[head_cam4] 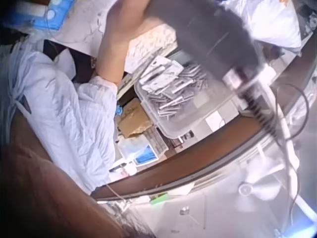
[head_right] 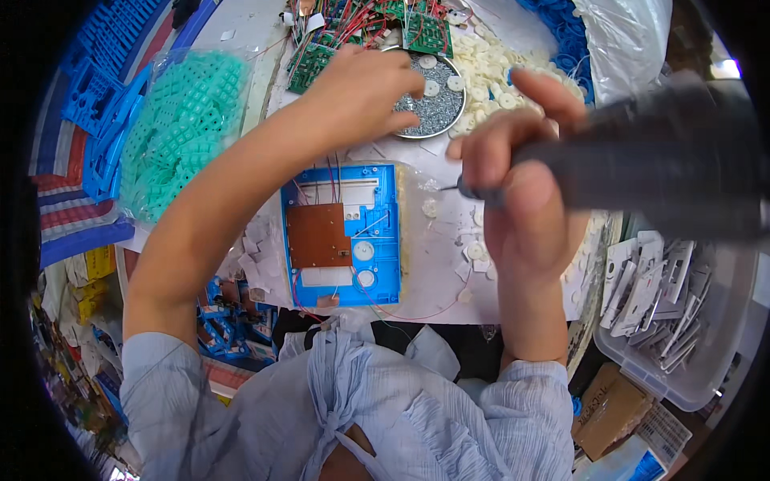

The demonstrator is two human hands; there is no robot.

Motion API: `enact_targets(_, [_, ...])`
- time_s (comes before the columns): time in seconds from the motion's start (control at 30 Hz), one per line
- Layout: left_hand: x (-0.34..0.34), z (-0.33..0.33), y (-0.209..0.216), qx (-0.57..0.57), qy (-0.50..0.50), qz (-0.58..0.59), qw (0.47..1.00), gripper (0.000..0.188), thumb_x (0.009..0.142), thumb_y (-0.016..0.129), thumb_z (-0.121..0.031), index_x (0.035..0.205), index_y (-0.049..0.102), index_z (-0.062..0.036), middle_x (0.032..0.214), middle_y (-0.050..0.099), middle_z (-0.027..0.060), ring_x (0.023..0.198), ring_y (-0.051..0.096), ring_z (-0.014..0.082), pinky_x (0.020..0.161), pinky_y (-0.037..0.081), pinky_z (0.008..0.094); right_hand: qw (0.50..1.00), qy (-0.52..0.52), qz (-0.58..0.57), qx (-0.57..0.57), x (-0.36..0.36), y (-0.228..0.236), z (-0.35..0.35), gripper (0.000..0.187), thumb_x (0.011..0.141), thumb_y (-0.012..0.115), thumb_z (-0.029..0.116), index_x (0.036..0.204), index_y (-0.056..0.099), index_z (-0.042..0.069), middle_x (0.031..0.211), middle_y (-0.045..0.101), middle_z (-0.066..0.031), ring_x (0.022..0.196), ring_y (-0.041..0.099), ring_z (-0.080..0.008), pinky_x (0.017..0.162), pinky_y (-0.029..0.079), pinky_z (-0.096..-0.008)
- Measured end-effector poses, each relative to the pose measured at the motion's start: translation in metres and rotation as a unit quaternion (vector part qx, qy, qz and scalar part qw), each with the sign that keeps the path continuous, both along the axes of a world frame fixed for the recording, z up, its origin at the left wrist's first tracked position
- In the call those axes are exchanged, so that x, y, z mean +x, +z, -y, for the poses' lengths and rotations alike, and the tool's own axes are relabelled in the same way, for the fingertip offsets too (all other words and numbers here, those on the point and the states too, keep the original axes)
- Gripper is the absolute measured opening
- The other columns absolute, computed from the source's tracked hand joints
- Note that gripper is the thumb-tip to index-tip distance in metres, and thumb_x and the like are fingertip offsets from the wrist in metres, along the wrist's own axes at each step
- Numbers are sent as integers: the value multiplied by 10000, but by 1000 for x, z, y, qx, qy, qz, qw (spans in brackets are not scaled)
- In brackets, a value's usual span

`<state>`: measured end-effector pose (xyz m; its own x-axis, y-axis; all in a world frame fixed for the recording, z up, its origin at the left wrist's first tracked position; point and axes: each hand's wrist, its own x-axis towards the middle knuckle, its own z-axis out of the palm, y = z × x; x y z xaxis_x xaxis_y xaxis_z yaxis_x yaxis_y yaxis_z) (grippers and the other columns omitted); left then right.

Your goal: Assembling electronic learning toys by placing silicone buttons and a circuit board into a plastic casing and securing it with an electric screwdriver.

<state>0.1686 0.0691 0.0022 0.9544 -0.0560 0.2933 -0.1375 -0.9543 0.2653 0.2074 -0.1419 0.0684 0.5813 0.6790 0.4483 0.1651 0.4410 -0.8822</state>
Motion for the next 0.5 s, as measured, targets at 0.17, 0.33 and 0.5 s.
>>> enact_targets(0.17, [46,5,-29,95,-51,-111,988,111,870,680,-251,893,725,-152,908,667,27,977,657,243,911,407,487,996,-14,5,-84,14,16,12,706,944,629,307,1510,349,-8,888,496,-44,876,516,-182,941,538,-487])
enact_targets(0.33, [52,4,-38,93,4,-17,996,132,892,620,-237,887,724,-157,911,711,38,955,691,239,885,411,472,994,-2,6,-111,5,24,8,660,920,654,242,1472,382,4,881,499,-52,860,530,-185,958,559,-531])
enact_targets(0.5, [58,-2,-29,167,-5,-57,984,216,917,564,-261,832,735,-160,859,755,58,841,724,250,801,440,445,996,61,-24,-67,-19,-1,-20,574,861,714,124,1361,463,-7,810,575,-62,795,594,-175,928,578,-496])
